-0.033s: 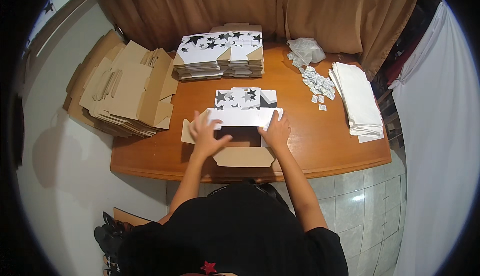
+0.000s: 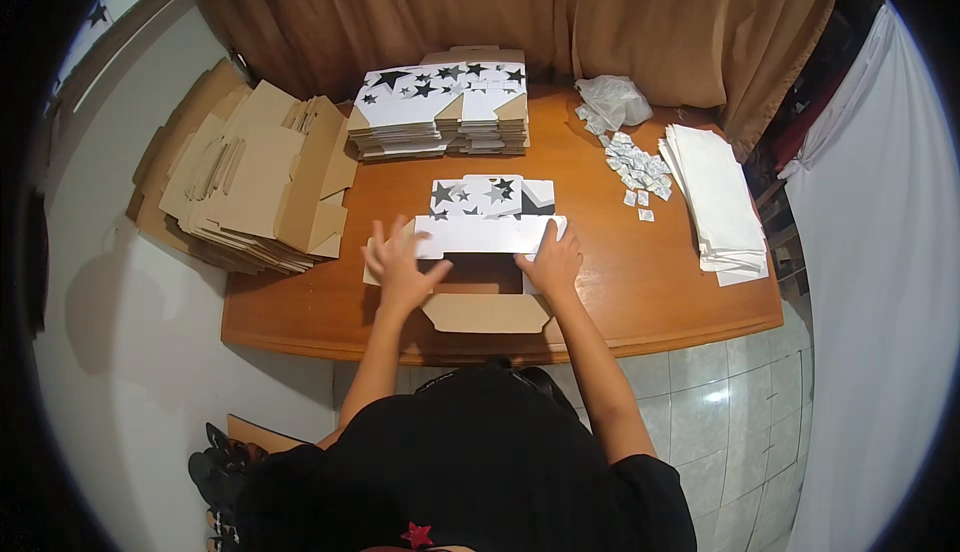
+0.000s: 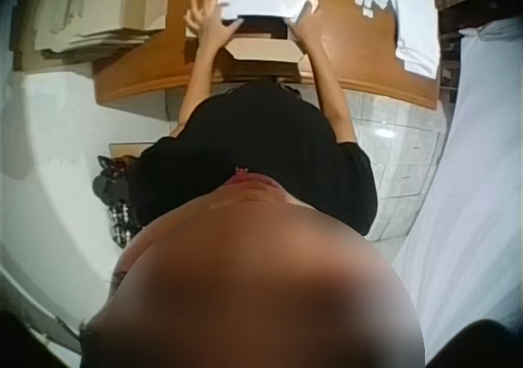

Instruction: The recorder folds a cardboard shoe box, places tissue paper inside, puts a pair of sandals in, closes the box, and places it on a shelf.

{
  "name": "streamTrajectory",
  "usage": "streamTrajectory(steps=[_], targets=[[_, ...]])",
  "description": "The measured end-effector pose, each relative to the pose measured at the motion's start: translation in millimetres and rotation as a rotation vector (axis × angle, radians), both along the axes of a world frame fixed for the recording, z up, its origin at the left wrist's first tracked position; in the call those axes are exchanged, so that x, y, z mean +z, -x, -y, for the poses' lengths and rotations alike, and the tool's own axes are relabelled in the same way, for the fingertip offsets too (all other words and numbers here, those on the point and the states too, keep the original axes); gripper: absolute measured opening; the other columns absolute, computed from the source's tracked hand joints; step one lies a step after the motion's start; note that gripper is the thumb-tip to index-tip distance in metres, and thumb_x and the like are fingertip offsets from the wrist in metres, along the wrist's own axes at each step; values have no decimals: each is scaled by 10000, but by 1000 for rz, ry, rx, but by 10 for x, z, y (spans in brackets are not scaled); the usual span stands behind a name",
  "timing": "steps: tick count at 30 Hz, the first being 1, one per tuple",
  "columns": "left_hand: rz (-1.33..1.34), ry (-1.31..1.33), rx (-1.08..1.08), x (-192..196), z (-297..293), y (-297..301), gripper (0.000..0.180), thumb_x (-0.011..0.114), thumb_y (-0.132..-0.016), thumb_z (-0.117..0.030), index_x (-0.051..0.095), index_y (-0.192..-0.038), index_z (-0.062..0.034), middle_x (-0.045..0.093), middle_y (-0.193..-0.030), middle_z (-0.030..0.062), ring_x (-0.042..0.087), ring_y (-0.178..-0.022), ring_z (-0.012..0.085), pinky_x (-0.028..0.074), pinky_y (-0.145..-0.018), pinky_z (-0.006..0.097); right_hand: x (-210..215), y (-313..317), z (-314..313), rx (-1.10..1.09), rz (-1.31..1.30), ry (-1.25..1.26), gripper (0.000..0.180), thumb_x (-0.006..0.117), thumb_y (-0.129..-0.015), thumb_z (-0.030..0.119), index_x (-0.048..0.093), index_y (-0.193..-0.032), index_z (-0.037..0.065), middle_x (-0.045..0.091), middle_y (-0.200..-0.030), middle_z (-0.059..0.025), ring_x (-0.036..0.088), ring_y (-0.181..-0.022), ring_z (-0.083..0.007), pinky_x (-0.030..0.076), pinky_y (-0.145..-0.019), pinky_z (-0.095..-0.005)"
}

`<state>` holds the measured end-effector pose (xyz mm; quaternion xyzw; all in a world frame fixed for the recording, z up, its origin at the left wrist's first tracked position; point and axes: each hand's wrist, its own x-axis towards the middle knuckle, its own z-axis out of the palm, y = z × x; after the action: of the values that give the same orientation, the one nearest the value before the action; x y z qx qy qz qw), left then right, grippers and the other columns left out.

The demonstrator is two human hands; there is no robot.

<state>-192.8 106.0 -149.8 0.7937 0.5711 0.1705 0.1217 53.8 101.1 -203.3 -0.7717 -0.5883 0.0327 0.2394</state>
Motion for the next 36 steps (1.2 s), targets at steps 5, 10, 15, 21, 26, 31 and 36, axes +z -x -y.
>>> streamTrajectory(steps=[5,10,15,21,26,31,36], targets=[[46,1,502,81,-28,382,748,691,-716,-408,409,-1292,-24,370,-1348,199,240,-1303,367,134,-1046,553,208,70,-74,67,61,189,928,768,-588,396,318,-1309,24,282,-1328,-299,371,-1177,-453,363,-936,-495],[621,52,56,-20,38,305,786,680,-742,-393,352,-1317,32,437,-1292,246,415,-1205,376,342,-996,366,8,-112,-238,145,-35,186,946,778,-584,396,307,-1339,76,261,-1384,-190,361,-1184,-438,395,-887,-518],[365,205,-301,-220,47,177,684,596,-790,-455,432,-1300,-30,440,-1324,184,348,-1282,328,278,-1036,424,-104,-126,-255,162,-50,200,963,782,-588,395,285,-1363,115,234,-1420,-118,362,-1156,-468,432,-828,-566],[200,191,-402,-259,-3,172,661,552,-773,-538,533,-1226,-56,512,-1277,104,341,-1287,302,218,-1057,458,-101,-76,-208,147,63,209,951,732,-642,457,254,-1388,114,232,-1420,-129,381,-1132,-458,432,-820,-557],[30,325,-394,-233,-39,140,707,575,-733,-579,536,-1226,-74,481,-1315,82,281,-1326,258,114,-1067,506,-42,-18,-175,126,105,211,948,719,-654,475,252,-1390,104,226,-1422,-131,396,-1115,-448,437,-804,-551],[127,450,-444,-164,0,249,757,723,-600,-545,553,-1220,-146,339,-1424,49,85,-1382,271,-14,-1045,587,-2,-68,-183,131,20,209,932,716,-659,465,258,-1388,107,228,-1421,-137,379,-1143,-451,432,-825,-547],[147,548,-471,-226,-29,351,726,808,-532,-449,586,-1185,-220,224,-1480,25,-54,-1384,310,-82,-1023,615,49,-170,-249,165,-122,259,884,676,-695,496,304,-1371,65,236,-1422,-166,332,-1220,-430,371,-934,-524]])
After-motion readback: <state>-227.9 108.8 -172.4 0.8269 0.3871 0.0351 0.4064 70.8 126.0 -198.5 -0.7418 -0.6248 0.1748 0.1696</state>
